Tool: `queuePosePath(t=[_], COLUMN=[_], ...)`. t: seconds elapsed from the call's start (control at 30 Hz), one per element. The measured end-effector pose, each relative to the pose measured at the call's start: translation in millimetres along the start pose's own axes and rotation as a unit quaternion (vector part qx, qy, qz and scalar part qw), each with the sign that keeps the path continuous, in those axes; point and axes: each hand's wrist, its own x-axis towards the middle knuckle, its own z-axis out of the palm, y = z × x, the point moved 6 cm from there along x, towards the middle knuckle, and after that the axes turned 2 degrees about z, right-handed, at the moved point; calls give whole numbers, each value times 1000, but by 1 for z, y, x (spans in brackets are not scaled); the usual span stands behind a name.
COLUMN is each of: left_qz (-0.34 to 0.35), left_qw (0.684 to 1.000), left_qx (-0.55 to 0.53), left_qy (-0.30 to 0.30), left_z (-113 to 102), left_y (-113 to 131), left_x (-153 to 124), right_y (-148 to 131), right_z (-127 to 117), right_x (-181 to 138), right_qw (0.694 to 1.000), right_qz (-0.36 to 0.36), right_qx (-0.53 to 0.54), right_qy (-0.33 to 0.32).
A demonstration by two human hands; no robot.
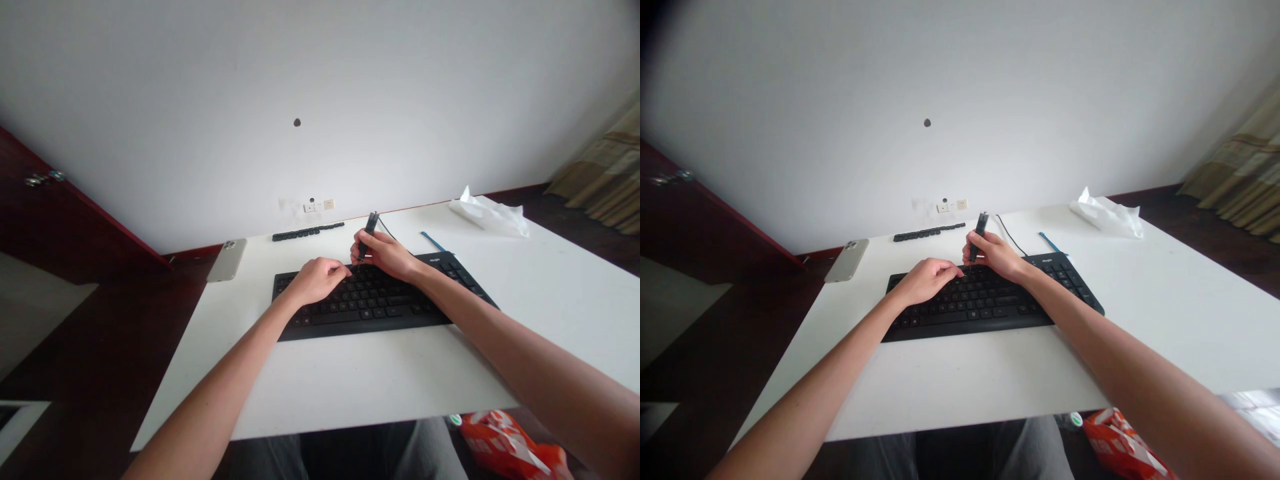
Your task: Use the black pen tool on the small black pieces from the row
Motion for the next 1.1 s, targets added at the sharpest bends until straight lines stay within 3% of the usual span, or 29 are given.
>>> queuePosePath(t=[0.17, 0.5, 0.73, 0.9, 1.1], left_qz=[23, 21, 18, 11, 16], left_qw=[999, 999, 999, 1000, 998], left_qx=[-43, -36, -27, -16, 64], left_qy=[10, -6, -32, -4, -1], left_z=[3, 6, 8, 5, 6], left_y=[0, 8, 5, 1, 10], left_x=[-1, -4, -4, -2, -3], right_y=[0, 2, 3, 1, -2], right_z=[-1, -1, 2, 12, 0], right_x=[0, -1, -1, -3, 0], right_qw=[1000, 991, 990, 992, 970], right_qz=[-9, 38, 37, 15, -41], right_qx=[-28, 121, 125, 115, 191], right_qy=[7, 46, 59, 48, 145])
